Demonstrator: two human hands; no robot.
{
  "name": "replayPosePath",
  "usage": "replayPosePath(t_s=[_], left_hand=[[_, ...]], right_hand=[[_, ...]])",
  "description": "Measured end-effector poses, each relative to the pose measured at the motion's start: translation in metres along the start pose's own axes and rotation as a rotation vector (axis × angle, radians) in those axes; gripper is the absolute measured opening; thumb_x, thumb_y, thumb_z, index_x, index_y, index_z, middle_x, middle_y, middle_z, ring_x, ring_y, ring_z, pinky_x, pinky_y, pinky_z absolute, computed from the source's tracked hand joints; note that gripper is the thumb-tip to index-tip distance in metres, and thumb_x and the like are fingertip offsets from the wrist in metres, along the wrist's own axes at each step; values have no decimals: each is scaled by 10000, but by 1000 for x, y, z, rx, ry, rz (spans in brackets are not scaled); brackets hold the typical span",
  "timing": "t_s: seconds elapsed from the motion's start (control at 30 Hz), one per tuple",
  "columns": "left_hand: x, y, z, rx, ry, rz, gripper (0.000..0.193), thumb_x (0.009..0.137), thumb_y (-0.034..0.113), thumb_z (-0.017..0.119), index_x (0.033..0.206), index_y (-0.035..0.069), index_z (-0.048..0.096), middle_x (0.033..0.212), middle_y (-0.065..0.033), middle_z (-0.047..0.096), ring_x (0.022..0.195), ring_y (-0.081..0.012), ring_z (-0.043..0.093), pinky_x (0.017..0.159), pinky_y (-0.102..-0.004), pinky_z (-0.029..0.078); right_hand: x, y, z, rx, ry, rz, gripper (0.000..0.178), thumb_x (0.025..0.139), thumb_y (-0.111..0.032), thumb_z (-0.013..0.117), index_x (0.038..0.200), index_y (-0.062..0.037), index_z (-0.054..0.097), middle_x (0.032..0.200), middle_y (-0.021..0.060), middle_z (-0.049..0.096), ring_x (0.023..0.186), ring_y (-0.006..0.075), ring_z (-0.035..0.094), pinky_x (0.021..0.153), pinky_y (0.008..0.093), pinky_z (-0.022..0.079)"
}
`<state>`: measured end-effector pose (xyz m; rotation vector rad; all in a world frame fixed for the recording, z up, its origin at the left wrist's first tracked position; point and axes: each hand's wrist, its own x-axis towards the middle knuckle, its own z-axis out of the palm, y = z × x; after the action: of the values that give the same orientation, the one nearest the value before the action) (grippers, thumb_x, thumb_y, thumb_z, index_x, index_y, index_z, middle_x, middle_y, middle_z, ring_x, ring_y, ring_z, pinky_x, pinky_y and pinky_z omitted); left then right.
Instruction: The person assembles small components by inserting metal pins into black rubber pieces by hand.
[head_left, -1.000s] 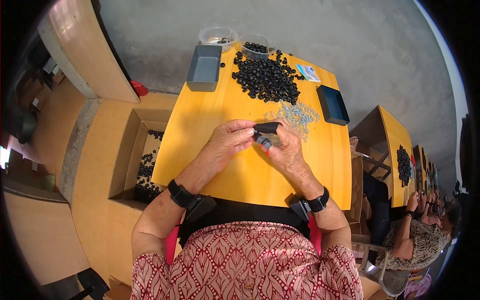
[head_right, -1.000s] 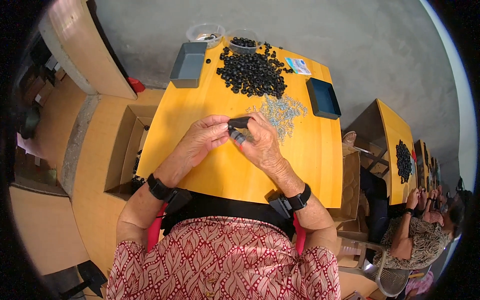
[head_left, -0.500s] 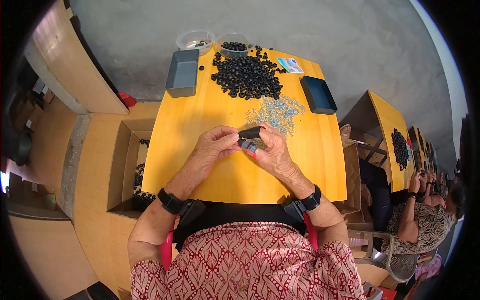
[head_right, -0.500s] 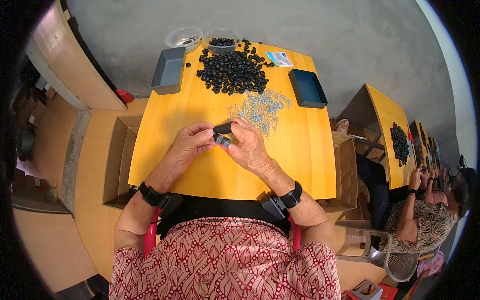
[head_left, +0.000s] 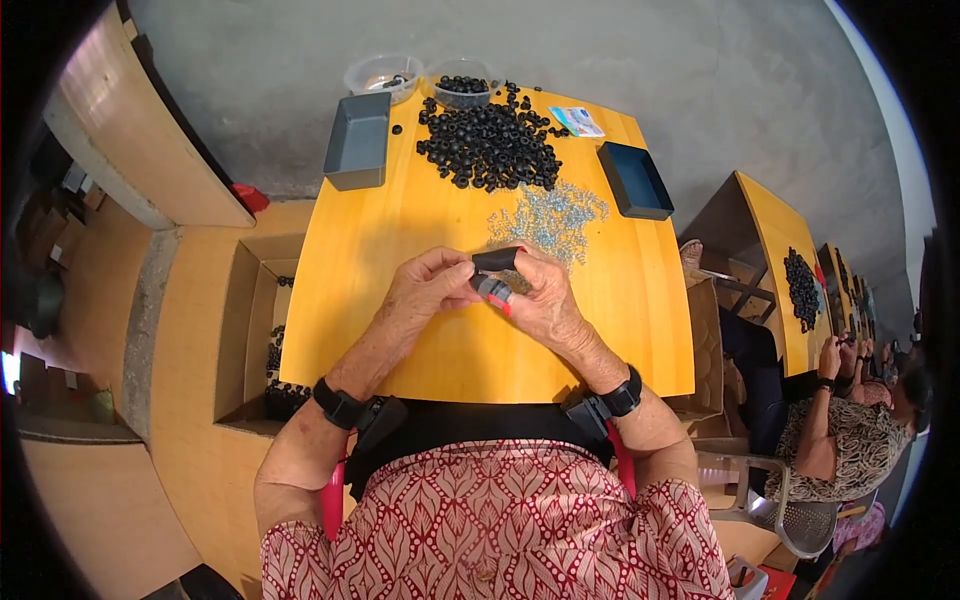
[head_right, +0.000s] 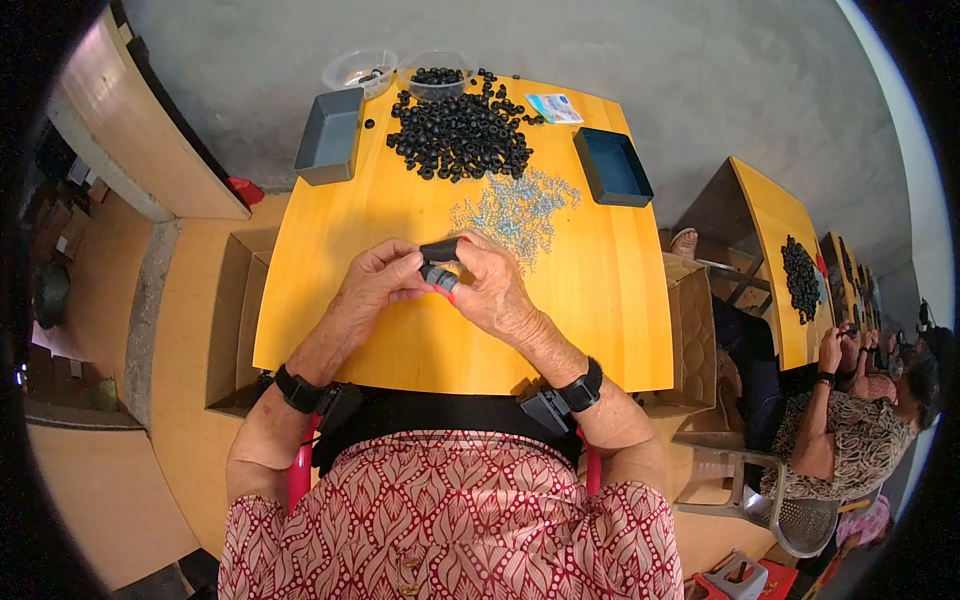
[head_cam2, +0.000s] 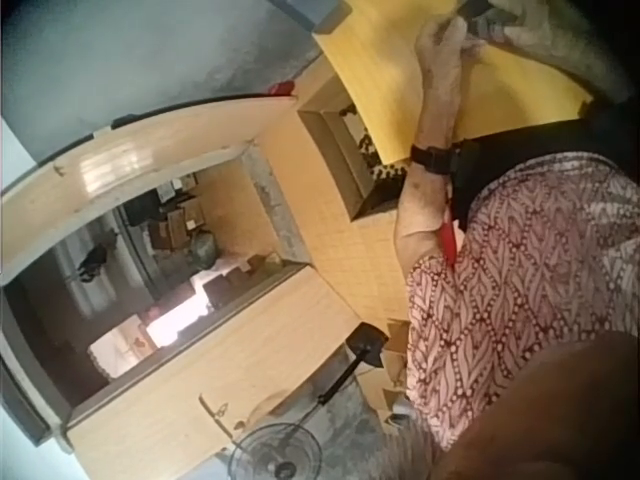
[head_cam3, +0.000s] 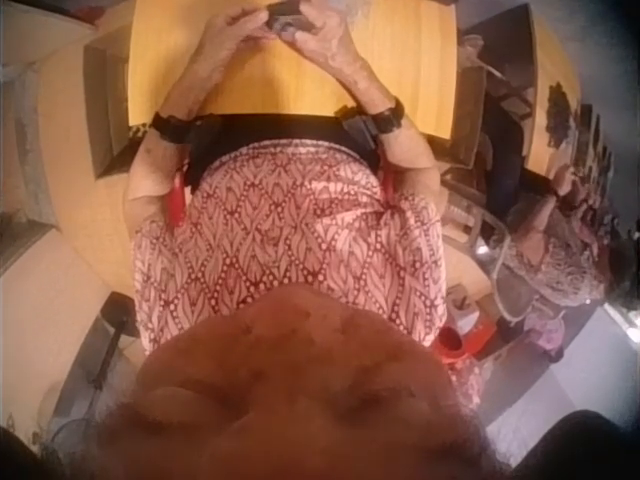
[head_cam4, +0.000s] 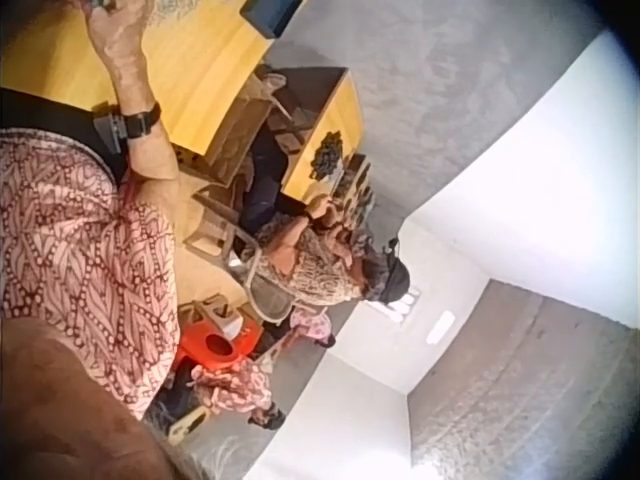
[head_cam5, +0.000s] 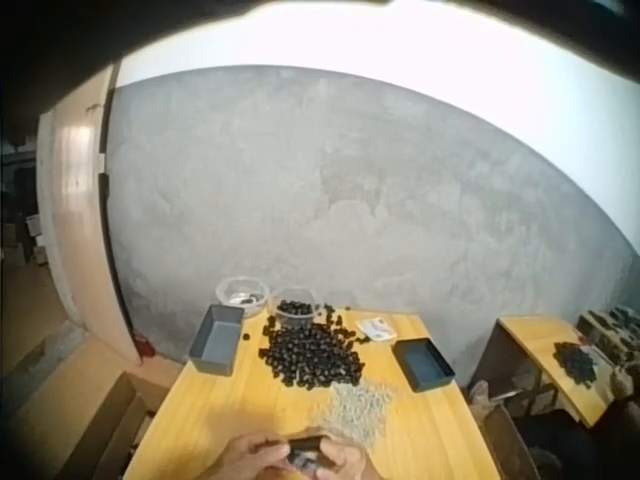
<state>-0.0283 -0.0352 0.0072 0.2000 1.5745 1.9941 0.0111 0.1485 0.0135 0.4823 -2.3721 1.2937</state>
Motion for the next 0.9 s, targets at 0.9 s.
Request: replayPosePath(t_s=[0.9], left_hand=[[5, 1, -24, -264, 78, 14, 271, 984, 255, 586, 1174, 65, 622, 996, -76, 713, 922, -139, 694, 795, -218, 539]], right_hand=[[58, 9, -117, -30, 213, 172, 210, 824, 20, 676, 1032, -7, 683, 939, 38, 688, 839, 103, 639, 766, 247, 504]])
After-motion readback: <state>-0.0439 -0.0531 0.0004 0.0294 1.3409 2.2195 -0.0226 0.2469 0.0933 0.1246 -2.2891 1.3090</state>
